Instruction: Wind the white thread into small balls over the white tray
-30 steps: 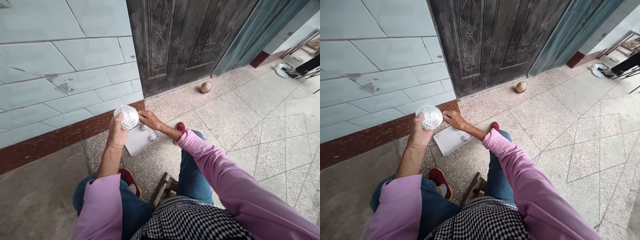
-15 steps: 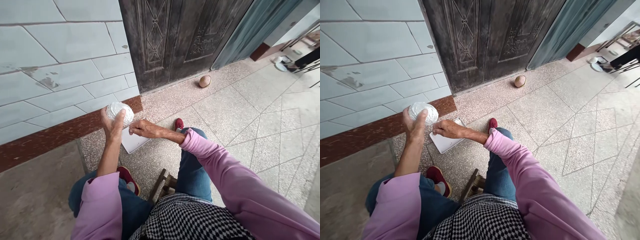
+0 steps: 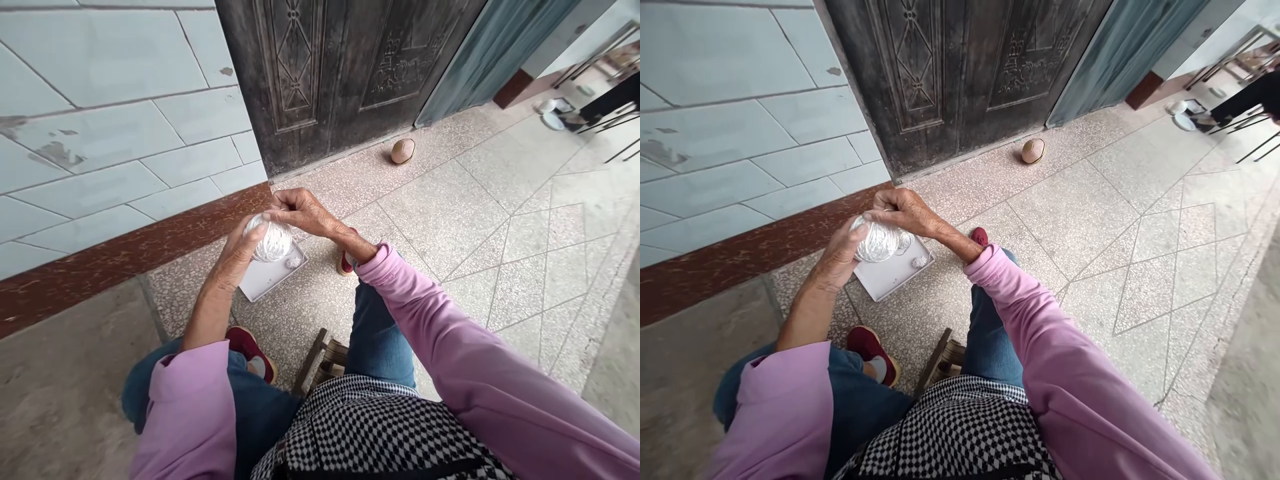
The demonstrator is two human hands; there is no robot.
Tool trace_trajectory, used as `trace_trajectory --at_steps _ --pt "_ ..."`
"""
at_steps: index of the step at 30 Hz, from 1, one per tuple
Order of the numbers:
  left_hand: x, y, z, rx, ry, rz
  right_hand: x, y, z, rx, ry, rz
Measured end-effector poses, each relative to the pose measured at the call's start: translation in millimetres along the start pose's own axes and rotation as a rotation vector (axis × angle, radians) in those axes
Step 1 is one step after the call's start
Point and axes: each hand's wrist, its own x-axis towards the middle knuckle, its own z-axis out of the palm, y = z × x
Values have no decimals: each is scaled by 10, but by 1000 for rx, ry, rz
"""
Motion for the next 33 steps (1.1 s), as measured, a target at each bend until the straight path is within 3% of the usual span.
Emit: trace_trajectory --at_steps 3,8,17,26,29,33 --pt "-84 109 96 -63 -138 -82 43 -2 55 63 46 6" --pt "-175 244 111 -123 -150 -79 219 178 187 59 125 0" --pt "-19 203 6 -238 188 38 245 357 455 -61 77 -8" --pt "175 21 -178 -187 463 162 -26 299 688 -201 -268 -82" --pt "200 -57 -268 -42 546 205 -120 269 597 -121 -362 -149" --pt "186 -85 -315 85 477 182 -110 232 231 -61 -311 -230"
